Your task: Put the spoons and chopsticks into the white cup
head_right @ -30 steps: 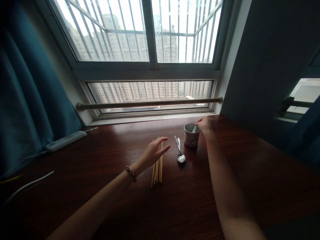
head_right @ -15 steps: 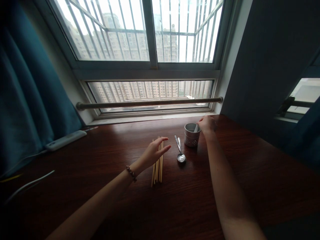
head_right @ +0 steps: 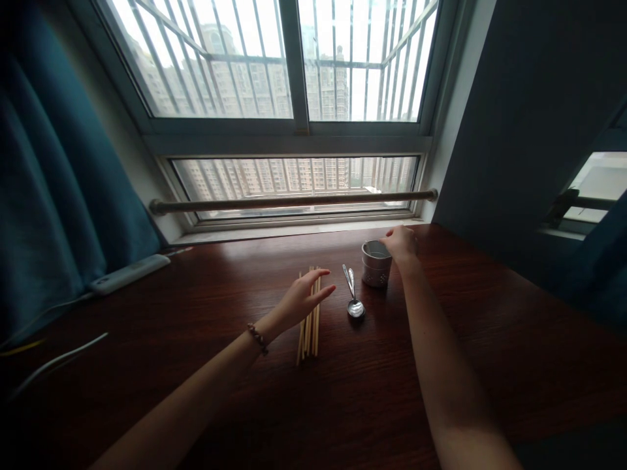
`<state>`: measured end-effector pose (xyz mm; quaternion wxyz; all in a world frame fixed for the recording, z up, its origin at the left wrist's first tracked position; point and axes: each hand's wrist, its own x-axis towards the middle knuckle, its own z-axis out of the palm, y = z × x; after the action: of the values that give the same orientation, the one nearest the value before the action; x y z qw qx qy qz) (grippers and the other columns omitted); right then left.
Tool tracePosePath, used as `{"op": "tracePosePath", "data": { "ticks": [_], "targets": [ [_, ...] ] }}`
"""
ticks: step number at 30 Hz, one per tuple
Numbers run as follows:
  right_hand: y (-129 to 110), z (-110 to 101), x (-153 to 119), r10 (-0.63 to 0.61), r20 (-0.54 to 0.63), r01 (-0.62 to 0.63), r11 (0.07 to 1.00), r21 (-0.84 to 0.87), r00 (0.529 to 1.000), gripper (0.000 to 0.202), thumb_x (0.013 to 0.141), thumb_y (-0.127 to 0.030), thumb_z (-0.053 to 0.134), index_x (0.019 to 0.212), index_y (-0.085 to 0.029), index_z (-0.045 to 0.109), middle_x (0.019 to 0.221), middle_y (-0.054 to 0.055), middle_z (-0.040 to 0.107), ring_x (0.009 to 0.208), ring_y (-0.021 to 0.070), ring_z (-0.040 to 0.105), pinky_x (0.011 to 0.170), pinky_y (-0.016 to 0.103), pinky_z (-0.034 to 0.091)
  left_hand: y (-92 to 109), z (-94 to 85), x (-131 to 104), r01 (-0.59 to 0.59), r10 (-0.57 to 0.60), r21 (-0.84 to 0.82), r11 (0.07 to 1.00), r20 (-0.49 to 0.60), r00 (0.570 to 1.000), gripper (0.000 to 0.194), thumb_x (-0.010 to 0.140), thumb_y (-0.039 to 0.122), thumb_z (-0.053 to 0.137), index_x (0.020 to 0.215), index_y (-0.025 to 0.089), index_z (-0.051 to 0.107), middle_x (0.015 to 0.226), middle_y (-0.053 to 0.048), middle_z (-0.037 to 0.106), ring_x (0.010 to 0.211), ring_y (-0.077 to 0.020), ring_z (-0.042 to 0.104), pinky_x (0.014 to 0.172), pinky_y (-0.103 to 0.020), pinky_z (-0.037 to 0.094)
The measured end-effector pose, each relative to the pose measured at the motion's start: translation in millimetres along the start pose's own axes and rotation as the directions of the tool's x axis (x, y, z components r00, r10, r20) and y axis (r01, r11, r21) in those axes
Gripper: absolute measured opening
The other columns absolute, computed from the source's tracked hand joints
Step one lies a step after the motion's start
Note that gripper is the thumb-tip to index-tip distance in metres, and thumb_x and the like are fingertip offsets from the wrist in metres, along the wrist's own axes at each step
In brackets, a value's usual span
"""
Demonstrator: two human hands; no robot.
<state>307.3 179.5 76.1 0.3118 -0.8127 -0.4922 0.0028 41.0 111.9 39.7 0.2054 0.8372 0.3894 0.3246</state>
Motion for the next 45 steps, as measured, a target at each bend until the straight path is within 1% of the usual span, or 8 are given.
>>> {"op": "tracePosePath", "data": {
  "ticks": [9, 12, 15, 18, 26, 30, 36, 45],
  "targets": [
    [-5, -6, -2, -0.119, -0.042, 0.122, 0.99, 0.077, 0.992, 0.022, 0.064, -0.03, 0.07, 0.081, -0.017, 0.069, 0.073, 0.005, 0.063, 0.072, 0.0177, 0.059, 0.061, 0.022, 0.041, -1, -0.5, -2, 0.008, -0.007, -0.013, 1.0, 0.015, 1.0, 0.048, 0.08, 0.045, 0.048, 0.113, 0.011, 0.051, 0.114, -0.012, 0.056, 0.106, -0.0221, 0.051, 0.091, -0.034, 0.04],
    [-11, -11, -5, -0.221, 0.106, 0.201, 0.964, 0.173, 0.969, 0.023, 0.067, -0.033, 0.068, 0.079, -0.014, 0.069, 0.07, 0.004, 0.063, 0.067, 0.0152, 0.057, 0.053, 0.02, 0.038, -2, 0.1, -2, 0.009, -0.009, -0.009, 1.0, 0.016, 1.0, 0.049, 0.08, 0.046, 0.048, 0.113, 0.011, 0.051, 0.114, -0.012, 0.056, 0.106, -0.0223, 0.051, 0.09, -0.034, 0.04],
    [-18, -13, -10, -0.321, 0.329, 0.263, 0.942, 0.209, 0.888, 0.025, 0.065, -0.035, 0.07, 0.078, -0.014, 0.07, 0.068, 0.003, 0.062, 0.066, 0.014, 0.056, 0.052, 0.019, 0.036, -2, 0.7, -1, 0.005, -0.005, -0.008, 1.0, 0.02, 1.0, 0.049, 0.08, 0.045, 0.048, 0.114, 0.01, 0.051, 0.114, -0.012, 0.056, 0.106, -0.0222, 0.051, 0.091, -0.034, 0.04],
    [-22, -13, -13, -0.304, 0.399, 0.276, 0.953, 0.128, 0.865, 0.019, 0.063, -0.027, 0.072, 0.076, -0.014, 0.07, 0.067, 0.003, 0.063, 0.069, 0.0136, 0.057, 0.054, 0.018, 0.037, -1, 0.9, -1, -0.001, 0.001, -0.01, 1.0, 0.016, 1.0, 0.048, 0.08, 0.045, 0.048, 0.113, 0.011, 0.051, 0.114, -0.012, 0.056, 0.106, -0.0222, 0.051, 0.091, -0.035, 0.04],
    [-23, -6, -15, -0.295, 0.391, 0.275, 0.955, 0.108, 0.872, 0.02, 0.065, -0.03, 0.07, 0.078, -0.015, 0.07, 0.07, 0.002, 0.063, 0.071, 0.013, 0.057, 0.055, 0.018, 0.036, -2, 2.0, -1, -0.001, 0.002, -0.003, 1.0, 0.019, 1.0, 0.05, 0.079, 0.046, 0.049, 0.113, 0.01, 0.051, 0.115, -0.012, 0.056, 0.106, -0.0217, 0.051, 0.091, -0.034, 0.04],
    [-24, -3, -15, -0.278, 0.3, 0.264, 0.96, 0.087, 0.912, 0.014, 0.065, -0.023, 0.068, 0.075, -0.014, 0.07, 0.065, 0.002, 0.062, 0.067, 0.0128, 0.057, 0.053, 0.019, 0.036, -2, 3.0, -1, -0.006, 0.006, 0.004, 1.0, 0.017, 1.0, 0.05, 0.079, 0.046, 0.048, 0.114, 0.01, 0.05, 0.115, -0.012, 0.056, 0.107, -0.0216, 0.051, 0.092, -0.034, 0.04],
    [-15, -1, -4, -0.112, 0.124, 0.101, 0.991, 0.094, 0.986, 0.008, 0.065, -0.021, 0.065, 0.069, -0.016, 0.07, 0.063, 0.003, 0.061, 0.062, 0.0139, 0.057, 0.048, 0.019, 0.036, -2, 3.0, -1, 0.005, -0.005, 0.013, 1.0, 0.031, 0.999, 0.051, 0.079, 0.046, 0.048, 0.114, 0.009, 0.05, 0.116, -0.013, 0.055, 0.108, -0.0224, 0.05, 0.093, -0.035, 0.04],
    [-3, 4, 1, 0.019, 0.025, -0.019, 1.0, 0.017, 1.0, 0.014, 0.064, -0.028, 0.067, 0.077, -0.022, 0.07, 0.078, 0.008, 0.063, 0.074, 0.0225, 0.059, 0.063, 0.027, 0.044, -2, 1.8, -2, 0.006, -0.006, 0.0, 1.0, 0.041, 0.999, 0.051, 0.079, 0.047, 0.047, 0.114, 0.01, 0.05, 0.115, -0.013, 0.055, 0.107, -0.0224, 0.051, 0.092, -0.035, 0.04]
  ]
}}
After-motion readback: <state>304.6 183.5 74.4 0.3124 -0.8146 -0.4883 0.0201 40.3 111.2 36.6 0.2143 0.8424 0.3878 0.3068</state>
